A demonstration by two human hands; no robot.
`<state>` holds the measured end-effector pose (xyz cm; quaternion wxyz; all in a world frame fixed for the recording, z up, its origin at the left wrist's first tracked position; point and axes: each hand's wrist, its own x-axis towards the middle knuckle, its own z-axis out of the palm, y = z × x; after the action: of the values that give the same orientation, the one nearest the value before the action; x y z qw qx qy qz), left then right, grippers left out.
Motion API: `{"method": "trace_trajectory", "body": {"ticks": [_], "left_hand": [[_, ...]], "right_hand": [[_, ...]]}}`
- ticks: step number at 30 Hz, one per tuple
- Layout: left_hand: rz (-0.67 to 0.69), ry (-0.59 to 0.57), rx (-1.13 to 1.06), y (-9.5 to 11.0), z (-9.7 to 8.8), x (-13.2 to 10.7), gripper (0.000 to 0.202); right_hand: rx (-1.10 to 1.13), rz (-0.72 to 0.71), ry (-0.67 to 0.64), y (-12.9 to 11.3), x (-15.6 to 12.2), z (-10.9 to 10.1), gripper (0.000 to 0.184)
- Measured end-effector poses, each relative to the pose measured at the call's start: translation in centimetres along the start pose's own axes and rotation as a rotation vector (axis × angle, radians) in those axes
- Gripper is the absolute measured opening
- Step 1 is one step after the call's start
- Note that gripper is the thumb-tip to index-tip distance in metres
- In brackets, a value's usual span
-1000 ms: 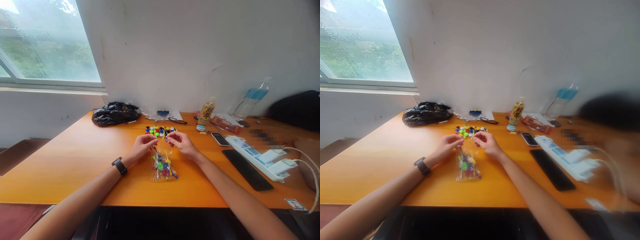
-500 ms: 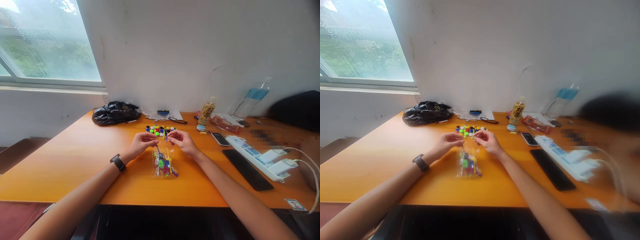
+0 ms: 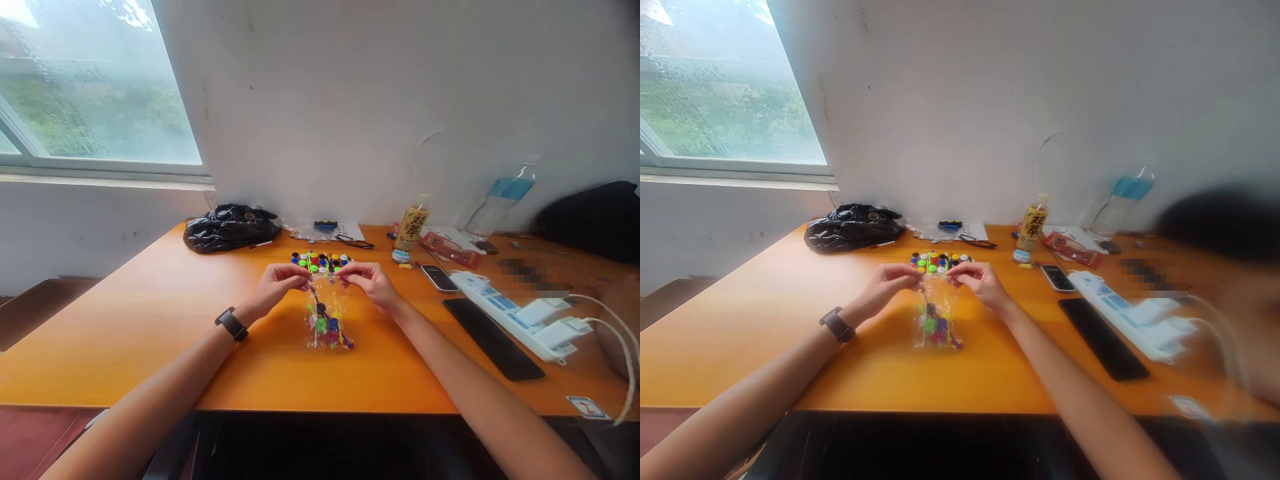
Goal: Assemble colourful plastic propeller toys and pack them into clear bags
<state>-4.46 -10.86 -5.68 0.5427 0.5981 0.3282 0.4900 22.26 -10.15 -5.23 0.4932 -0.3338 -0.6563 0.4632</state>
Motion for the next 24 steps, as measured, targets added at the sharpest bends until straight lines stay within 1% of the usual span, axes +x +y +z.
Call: {"method": "trace_trajectory", "body": {"ticks": [4, 7, 9, 11, 12, 15, 17, 21, 24], "left_hand": [[-0.017, 0.020, -0.006, -0.3, 0.1, 0.1, 0.029], [0.004, 0.036, 0.012, -0.5, 0.3, 0.0, 0.033], [0.021, 0.046, 0.016, -0.7, 0.5, 0.1, 0.040], [0.023, 0.039, 0.024, -0.8, 0.5, 0.1, 0.048], [0.022, 0.030, 0.040, -0.9, 0.5, 0.2, 0.049], [0.037, 0.005, 0.117, -0.9, 0.2, 0.3, 0.038], [0.054, -0.010, 0.146, -0.8, 0.1, 0.4, 0.035], [0.053, -0.019, 0.111, -0.5, 0.0, 0.3, 0.033], [0.044, 0.024, 0.071, -0.3, 0.0, 0.2, 0.030]], "right_hand": [[-0.047, -0.034, -0.020, -0.5, -0.1, 0.0, 0.015], [-0.112, -0.063, -0.026, -0.6, -0.2, 0.3, 0.017], [-0.115, -0.055, 0.003, -0.4, -0.2, 0.6, 0.017], [-0.095, -0.030, 0.027, 0.1, -0.1, 0.7, 0.024], [-0.095, -0.016, 0.031, 0.4, -0.1, 0.7, 0.027], [-0.135, 0.010, 0.035, 1.1, 0.0, 0.6, 0.023], [-0.126, 0.025, 0.043, 1.4, 0.0, 0.5, 0.022], [-0.063, 0.033, 0.069, 1.1, 0.0, 0.4, 0.020], [-0.039, -0.002, 0.086, 0.5, 0.0, 0.5, 0.014]]}}
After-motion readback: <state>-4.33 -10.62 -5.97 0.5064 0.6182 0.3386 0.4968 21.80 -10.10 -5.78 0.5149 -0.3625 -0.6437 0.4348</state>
